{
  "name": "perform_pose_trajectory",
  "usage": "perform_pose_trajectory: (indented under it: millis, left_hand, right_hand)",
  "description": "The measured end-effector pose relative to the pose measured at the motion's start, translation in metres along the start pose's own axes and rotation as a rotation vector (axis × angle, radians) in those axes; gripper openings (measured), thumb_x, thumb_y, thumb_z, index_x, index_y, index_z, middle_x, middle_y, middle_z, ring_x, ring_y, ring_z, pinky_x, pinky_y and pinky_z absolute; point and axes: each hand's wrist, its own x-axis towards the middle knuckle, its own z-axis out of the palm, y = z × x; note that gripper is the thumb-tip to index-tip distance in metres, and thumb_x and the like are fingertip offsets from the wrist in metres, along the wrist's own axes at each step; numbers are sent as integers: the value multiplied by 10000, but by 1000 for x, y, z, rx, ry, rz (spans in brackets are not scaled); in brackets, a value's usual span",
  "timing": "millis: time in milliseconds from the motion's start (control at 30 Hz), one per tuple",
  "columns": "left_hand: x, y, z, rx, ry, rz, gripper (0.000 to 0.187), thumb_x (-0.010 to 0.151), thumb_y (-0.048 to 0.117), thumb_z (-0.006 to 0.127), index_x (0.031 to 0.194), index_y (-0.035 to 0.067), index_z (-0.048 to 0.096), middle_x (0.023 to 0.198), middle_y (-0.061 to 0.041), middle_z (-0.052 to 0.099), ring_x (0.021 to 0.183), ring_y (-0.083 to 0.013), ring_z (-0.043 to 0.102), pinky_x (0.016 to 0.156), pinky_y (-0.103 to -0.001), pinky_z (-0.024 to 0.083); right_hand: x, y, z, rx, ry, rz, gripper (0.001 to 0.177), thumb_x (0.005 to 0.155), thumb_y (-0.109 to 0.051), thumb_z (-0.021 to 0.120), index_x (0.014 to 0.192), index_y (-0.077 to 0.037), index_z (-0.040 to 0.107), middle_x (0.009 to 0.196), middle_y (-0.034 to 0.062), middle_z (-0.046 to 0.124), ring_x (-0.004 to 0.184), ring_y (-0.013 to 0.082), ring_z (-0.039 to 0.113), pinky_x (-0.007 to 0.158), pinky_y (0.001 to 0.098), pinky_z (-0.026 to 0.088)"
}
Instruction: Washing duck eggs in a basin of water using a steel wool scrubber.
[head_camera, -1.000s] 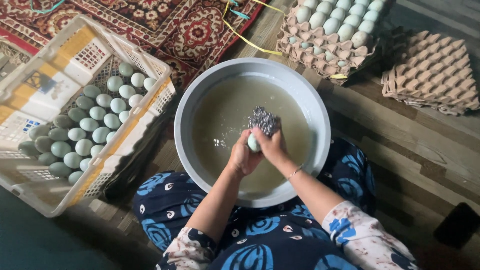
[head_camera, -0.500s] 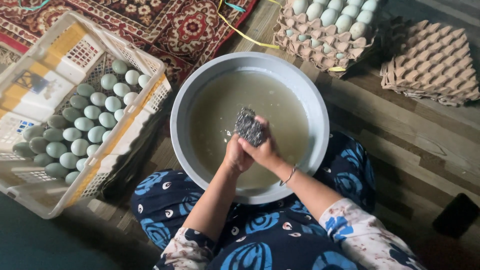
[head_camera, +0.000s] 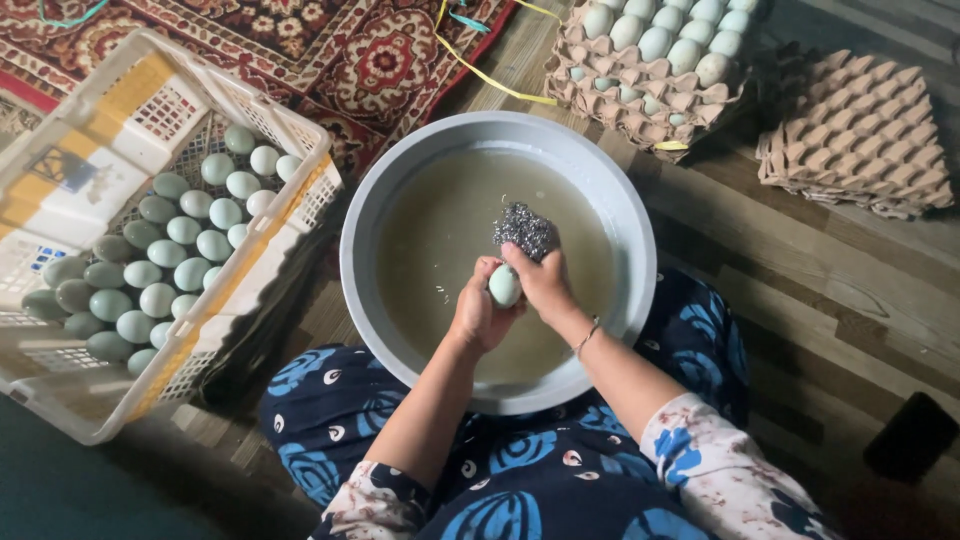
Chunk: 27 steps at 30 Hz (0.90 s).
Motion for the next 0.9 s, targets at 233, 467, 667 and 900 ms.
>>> perform_pose_trajectory:
  millis: [233,467,667,900]
  left_hand:
    - [16,-8,-24,-64,104,-9,271,962,287,502,769,136,618,732,-174,701,583,-322,618,485,-402,469]
    - [-2,5,0,93,107,107,278,1025,338,493,827,163,578,826,-119,689,670,-238,597,492,-315,416]
    - [-25,19,26,110,39,146,170,975,262,500,863,162,578,757,-72,605,648,-228,590,441,-306,411]
    - [-22,21,23,138,108,216,228,1000,296,486,808,195,556,761,-61,608,668,-209,578,471,-282,418]
  right_hand:
    - [-34,16,4,-111,-85,-544,726,784,-263,867,1340,14,490,1163,317,658,1075,487,664,850,552,573]
    - [-29,10,3,-70,-93,-272,595,825,-322,811,1284,-30,569,1152,240,688,1061,409,689,865,526,566]
    - [-5,14,10,16,-38,-208,479,815,-315,832,1149,-36,631,1016,176,712,953,312,701,775,473,556]
    - [-32,22,6,-9,-120,-556,682,793,-181,864,1323,32,491,1086,323,672,995,461,694,755,526,579]
